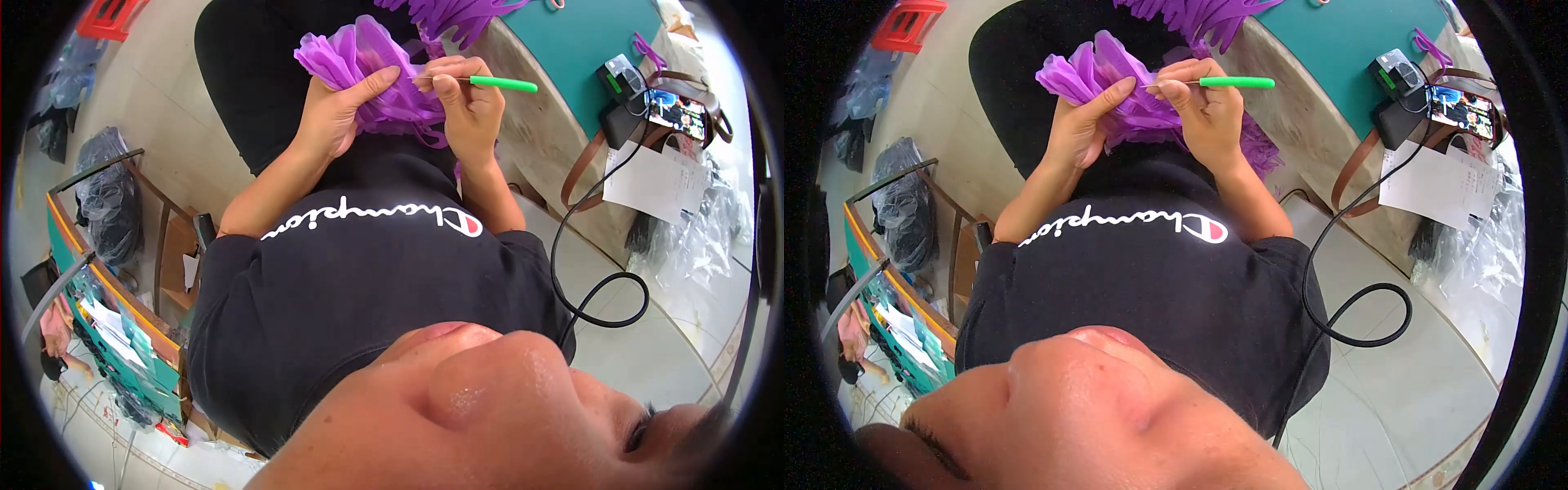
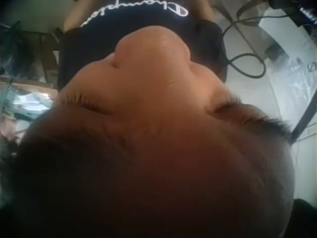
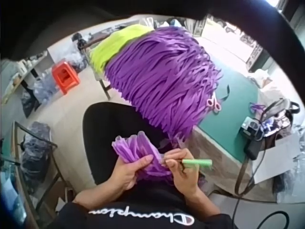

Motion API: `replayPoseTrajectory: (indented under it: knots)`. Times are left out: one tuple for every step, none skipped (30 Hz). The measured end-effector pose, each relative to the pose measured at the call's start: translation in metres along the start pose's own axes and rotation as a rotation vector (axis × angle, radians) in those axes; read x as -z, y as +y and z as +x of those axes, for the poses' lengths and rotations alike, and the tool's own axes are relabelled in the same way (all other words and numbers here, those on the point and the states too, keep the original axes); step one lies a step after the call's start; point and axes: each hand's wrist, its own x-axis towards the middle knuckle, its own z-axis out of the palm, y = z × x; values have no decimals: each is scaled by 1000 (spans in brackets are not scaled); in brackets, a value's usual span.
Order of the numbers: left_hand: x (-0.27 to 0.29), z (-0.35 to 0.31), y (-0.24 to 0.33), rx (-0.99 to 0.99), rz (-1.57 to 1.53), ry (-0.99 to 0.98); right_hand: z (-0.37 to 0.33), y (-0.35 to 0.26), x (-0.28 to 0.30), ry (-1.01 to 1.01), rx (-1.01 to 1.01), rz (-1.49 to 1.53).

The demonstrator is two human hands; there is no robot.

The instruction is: Using a latch hook tool to assemble purple fabric strips into a larger product at a workbench.

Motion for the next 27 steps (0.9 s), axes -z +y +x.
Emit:
replayPoseTrajectory:
  knots:
    - [1, 0, -1, -5, 1, -10, 0, 1, 0, 0, 6, -33]
    - [1, 0, -1, -4, 1, -8, 0, 3, 0, 0, 5, -33]
    - [0, -1, -1, -17, 7, -12, 0, 5, 0, 28, 18, -86]
    - [-1, -1, -1, -30, 12, -15, -1, 7, 0, 55, 31, -140]
    - [-3, -2, 0, -29, 12, -15, -1, 8, 0, 56, 30, -141]
    - [-6, -3, 2, -26, -1, -2, -1, 10, 1, 67, 31, -158]
    - [-8, -3, 3, -24, -14, 10, 0, 10, 1, 78, 31, -176]
    - [-8, -3, 3, -23, -15, 10, 0, 10, 1, 79, 31, -177]
    - [-8, -3, 2, -27, -12, 7, 0, 10, 1, 69, 40, -161]
    - [-8, -3, 2, -31, -9, 4, 1, 10, 0, 60, 49, -145]
    - [-8, -3, 2, -30, -9, 5, 1, 10, 0, 61, 48, -144]
    - [-8, -3, 2, -36, -5, 6, 1, 9, -1, 63, 50, -151]
    - [-8, -3, 2, -42, -2, 7, 1, 9, -2, 66, 53, -158]
    - [-7, -3, 2, -42, -1, 9, 1, 9, -2, 65, 52, -157]
    - [-6, -2, 1, -58, 10, 9, 1, 9, -1, 61, 74, -199]
    - [-5, -2, 0, -73, 20, 9, 1, 9, -1, 57, 95, -241]
    - [-5, -1, -1, -72, 20, 8, 1, 9, -1, 58, 95, -242]
    - [-5, -1, -1, -82, 25, 5, 1, 10, -1, 62, 92, -226]
    - [-4, -1, -2, -93, 29, 2, 1, 10, -1, 66, 89, -211]
    - [-5, -1, -1, -92, 29, 2, 1, 10, -1, 68, 89, -211]
    - [-5, -1, -1, -87, 27, 9, 0, 11, -2, 76, 83, -199]
    - [-5, -1, -1, -81, 25, 17, 0, 11, -2, 84, 77, -188]
    - [-5, -2, 0, -80, 26, 16, 0, 10, -2, 85, 76, -188]
    - [-6, -2, 0, -87, 31, 22, 0, 9, -1, 70, 88, -214]
    - [-6, -3, 0, -94, 36, 27, 0, 8, -1, 55, 99, -240]
    - [-6, -3, 0, -94, 36, 27, 0, 9, -1, 54, 100, -240]
    - [-7, -2, 0, -104, 37, 30, 0, 11, -1, 59, 137, -283]
